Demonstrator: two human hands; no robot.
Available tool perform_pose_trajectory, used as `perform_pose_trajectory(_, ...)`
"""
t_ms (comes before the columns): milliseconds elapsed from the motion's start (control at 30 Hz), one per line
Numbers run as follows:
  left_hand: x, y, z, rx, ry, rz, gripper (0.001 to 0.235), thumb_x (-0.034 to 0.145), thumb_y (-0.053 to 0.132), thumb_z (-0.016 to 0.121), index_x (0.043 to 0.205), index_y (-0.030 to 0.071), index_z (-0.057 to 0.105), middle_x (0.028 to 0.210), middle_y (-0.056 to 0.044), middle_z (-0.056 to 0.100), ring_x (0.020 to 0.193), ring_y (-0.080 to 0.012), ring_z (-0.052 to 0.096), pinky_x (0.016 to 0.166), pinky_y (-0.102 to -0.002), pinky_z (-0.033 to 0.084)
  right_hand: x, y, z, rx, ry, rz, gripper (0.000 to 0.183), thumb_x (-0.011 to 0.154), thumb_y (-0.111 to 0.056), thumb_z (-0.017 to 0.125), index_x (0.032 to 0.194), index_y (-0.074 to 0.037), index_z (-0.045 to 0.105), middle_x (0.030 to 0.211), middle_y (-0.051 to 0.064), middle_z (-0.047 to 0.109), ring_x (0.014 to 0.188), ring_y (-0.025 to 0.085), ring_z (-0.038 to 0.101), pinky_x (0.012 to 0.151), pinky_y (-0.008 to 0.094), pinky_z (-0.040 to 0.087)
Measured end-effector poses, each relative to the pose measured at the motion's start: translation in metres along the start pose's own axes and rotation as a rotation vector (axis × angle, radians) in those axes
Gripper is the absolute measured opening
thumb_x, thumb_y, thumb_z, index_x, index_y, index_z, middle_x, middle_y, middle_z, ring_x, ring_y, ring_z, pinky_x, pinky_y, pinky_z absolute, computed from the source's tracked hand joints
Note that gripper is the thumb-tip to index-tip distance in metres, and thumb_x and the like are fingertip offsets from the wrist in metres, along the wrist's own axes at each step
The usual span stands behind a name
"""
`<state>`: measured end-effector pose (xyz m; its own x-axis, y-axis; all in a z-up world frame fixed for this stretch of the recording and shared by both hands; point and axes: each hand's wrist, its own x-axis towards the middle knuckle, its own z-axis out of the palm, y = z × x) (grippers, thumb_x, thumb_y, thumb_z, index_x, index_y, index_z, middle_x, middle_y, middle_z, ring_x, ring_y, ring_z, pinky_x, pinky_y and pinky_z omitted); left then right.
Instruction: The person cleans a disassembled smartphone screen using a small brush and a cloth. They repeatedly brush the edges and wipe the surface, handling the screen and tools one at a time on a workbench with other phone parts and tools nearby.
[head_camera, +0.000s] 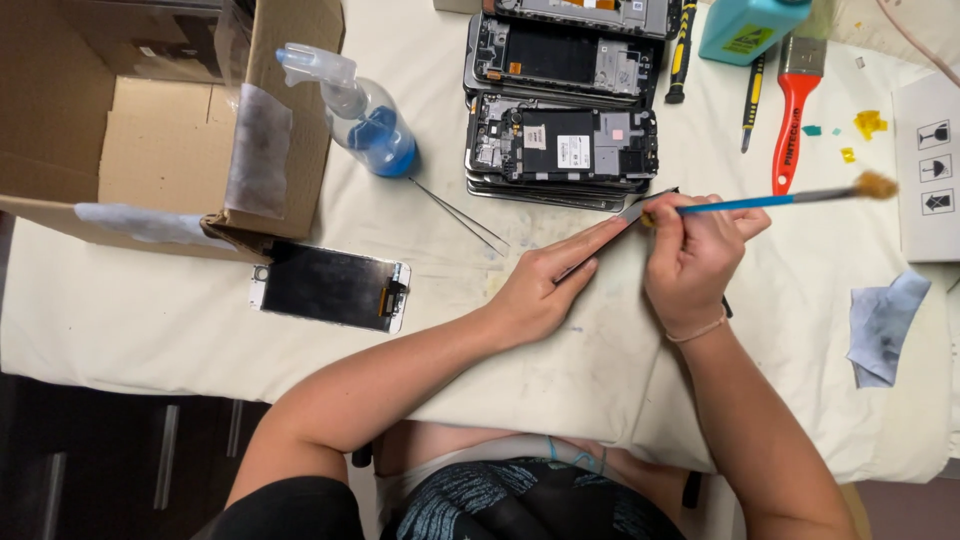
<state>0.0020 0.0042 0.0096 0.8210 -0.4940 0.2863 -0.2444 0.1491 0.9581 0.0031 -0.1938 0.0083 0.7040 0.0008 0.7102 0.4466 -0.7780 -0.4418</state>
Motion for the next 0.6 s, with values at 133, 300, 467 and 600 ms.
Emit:
perform_pose_trajectory(133,0.0,-0.003,-0.002,0.0,-0.007,-0.021,0.041,0.108,0.004,0.044,0.148,0.007,0.053,0.152,-0.015,0.055,0.144,-0.0317,0.049,0.119,-0.048,0.042,0.0,0.003,0.001,0.025,-0.022,-0.001,0.024,0.113,-0.017,0.062,0.093,-0.007,0.072,0.084,0.001,0.072,0.073,0.025,0.064,0.096,0.04,0.026)
perform_pose_trajectory(300,0.0,0.001,0.0,-0.016,0.015,-0.054,0.041,0.109,0.005,0.042,0.148,0.007,0.053,0.151,-0.015,0.056,0.143,-0.0312,0.049,0.12,-0.048,0.042,0.003,0.03,0.002,0.116,0.025,0.181,0.029,0.118,-0.009,0.058,0.093,-0.003,0.072,0.073,0.001,0.064,0.078,0.021,0.056,0.106,0.036,0.025)
perform_pose_trajectory(467,0.001,0.004,-0.001,-0.01,0.02,-0.064,0.04,0.11,0.006,0.043,0.148,0.007,0.053,0.15,-0.014,0.056,0.143,-0.0308,0.05,0.119,-0.048,0.042,0.004,0.034,0.005,0.133,0.039,0.216,0.032,0.119,-0.009,0.056,0.093,0.0,0.072,0.07,0.003,0.06,0.078,0.021,0.057,0.108,0.039,0.024)
perform_pose_trajectory(600,0.0,-0.001,0.001,-0.001,0.021,-0.057,0.04,0.11,0.007,0.043,0.149,0.008,0.053,0.151,-0.013,0.056,0.143,-0.0295,0.05,0.12,-0.047,0.042,0.009,0.026,0.0,0.074,0.027,0.242,0.032,0.12,-0.013,0.056,0.095,-0.003,0.074,0.067,0.0,0.058,0.075,0.019,0.054,0.107,0.035,0.024)
